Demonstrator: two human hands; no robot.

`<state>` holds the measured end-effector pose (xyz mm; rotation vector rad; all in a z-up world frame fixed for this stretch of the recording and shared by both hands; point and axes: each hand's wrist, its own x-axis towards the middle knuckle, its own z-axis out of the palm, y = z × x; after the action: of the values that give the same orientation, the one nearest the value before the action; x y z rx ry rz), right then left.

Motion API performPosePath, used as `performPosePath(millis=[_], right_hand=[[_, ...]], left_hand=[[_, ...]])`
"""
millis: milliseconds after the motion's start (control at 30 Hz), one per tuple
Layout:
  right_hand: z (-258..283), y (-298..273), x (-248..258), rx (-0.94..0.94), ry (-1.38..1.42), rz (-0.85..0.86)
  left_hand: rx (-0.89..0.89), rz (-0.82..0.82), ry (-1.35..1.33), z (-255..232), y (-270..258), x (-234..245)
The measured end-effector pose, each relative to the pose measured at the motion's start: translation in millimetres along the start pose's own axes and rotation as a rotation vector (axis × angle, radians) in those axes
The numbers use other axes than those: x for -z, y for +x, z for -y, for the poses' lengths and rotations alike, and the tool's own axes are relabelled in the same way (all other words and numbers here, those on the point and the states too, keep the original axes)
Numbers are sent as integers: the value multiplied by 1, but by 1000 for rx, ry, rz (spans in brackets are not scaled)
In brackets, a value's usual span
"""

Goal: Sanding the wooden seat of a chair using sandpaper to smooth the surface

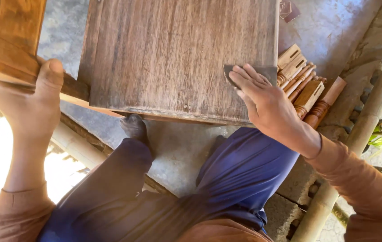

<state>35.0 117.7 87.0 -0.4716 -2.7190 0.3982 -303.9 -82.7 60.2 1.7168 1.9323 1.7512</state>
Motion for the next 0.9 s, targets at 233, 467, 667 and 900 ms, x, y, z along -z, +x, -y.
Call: performPosePath(millis=[233, 467, 667, 900], right_hand=[[13, -34, -26, 156, -96, 102], [24, -44, -27, 31, -65, 47], [39, -36, -24, -40, -53, 42], [26, -16, -26, -65, -184, 41]], left_hand=[[18, 23, 1, -3, -5, 3], [-35, 36, 18, -4, -1, 3], [50, 22, 52, -2, -4, 7], [-27, 17, 35, 2, -4, 4]])
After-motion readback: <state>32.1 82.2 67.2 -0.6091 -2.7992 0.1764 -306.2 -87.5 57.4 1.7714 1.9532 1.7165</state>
